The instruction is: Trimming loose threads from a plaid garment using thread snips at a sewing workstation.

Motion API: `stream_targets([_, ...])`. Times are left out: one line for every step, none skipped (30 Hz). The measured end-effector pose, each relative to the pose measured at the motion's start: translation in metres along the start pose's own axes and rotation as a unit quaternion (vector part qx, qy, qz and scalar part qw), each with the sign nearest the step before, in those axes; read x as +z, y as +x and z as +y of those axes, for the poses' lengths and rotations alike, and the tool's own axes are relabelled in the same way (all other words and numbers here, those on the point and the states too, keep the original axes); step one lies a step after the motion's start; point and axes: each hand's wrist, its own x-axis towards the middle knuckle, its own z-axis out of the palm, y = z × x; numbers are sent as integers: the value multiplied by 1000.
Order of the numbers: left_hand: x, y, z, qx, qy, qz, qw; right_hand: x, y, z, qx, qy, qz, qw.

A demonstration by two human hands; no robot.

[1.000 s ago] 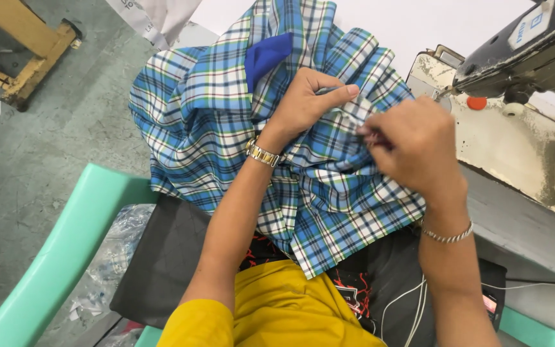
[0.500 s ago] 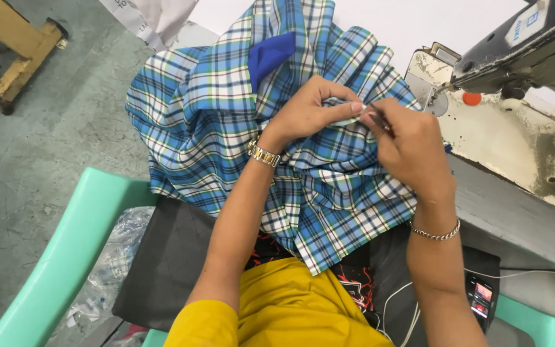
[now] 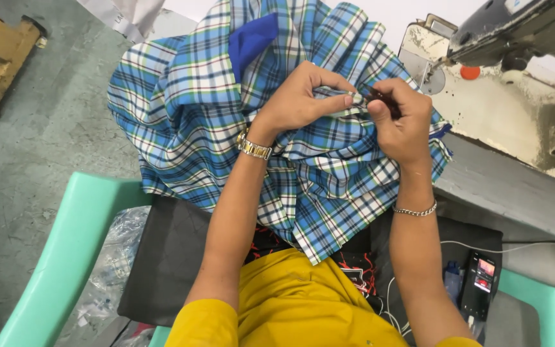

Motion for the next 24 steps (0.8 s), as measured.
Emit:
stream_targets([1,2,4,0,59,-20,998,0,1,-6,-10,-27,-16,999])
stream_targets([1,3,9,0,118,-40,992,0,1,-13,-20,-54,-33,998])
stream_targets([1,3,8,0,118,-42,992,1,1,-13,-19,-54,-31,998])
stream_targets([0,3,8,4,122,-49,991,1,1,-13,-18,-54,-38,998])
stream_targets([1,4,8,8,126,-55,990,0,0,-13,-17,-55,-45,997])
stream_targets([2,3,7,8,125,-56,991,-1,-1,-13,-16,-55,-44,997])
stream_targets([2,3,7,6,127,-59,990,-1,-1,-14,-15,-51,-49,997])
stream_targets([2,3,8,5,128,-62,990,0,0,-14,-14,-47,-53,997])
stream_targets([2,3,7,4,129,-62,990,-1,-1,-15,-13,-46,-53,997])
stream_targets([1,3,7,9,129,-66,989,-1,-1,-15,-17,-45,-57,997])
stream_targets([1,2,7,14,130,-70,989,-1,-1,-15,-20,-44,-61,997])
stream_targets([1,2,7,13,131,-70,989,-1,-1,-15,-20,-43,-61,997])
stream_targets([1,2,8,10,126,-72,989,-1,-1,-15,-23,-45,-63,997])
stream_targets([1,2,8,7,121,-75,990,-2,-1,-15,-27,-46,-66,996])
stream_targets([1,2,10,6,122,-74,990,-2,-1,-15,-26,-45,-66,996])
stream_targets([1,1,11,-3,116,-79,990,-1,0,-15,-29,-46,-67,996])
stream_targets([1,1,12,-12,108,-83,991,-2,-1,-15,-30,-49,-69,996])
stream_targets([1,1,11,-14,108,-84,991,-2,-1,-14,-29,-48,-69,996])
stream_targets([1,1,10,-9,103,-83,991,-2,-1,-14,-35,-50,-69,996])
stream_targets([1,2,9,-5,99,-82,992,-2,-1,-14,-41,-51,-69,995])
stream_targets([1,1,8,-6,98,-82,992,-2,-2,-13,-39,-51,-69,996])
stream_targets([1,1,7,-9,109,-78,991,-3,-3,-13,-43,-55,-66,995])
stream_targets([1,1,6,-11,121,-73,990,-2,-3,-12,-48,-59,-63,995])
stream_targets([0,1,6,-11,121,-73,990,-2,-3,-11,-47,-59,-63,995])
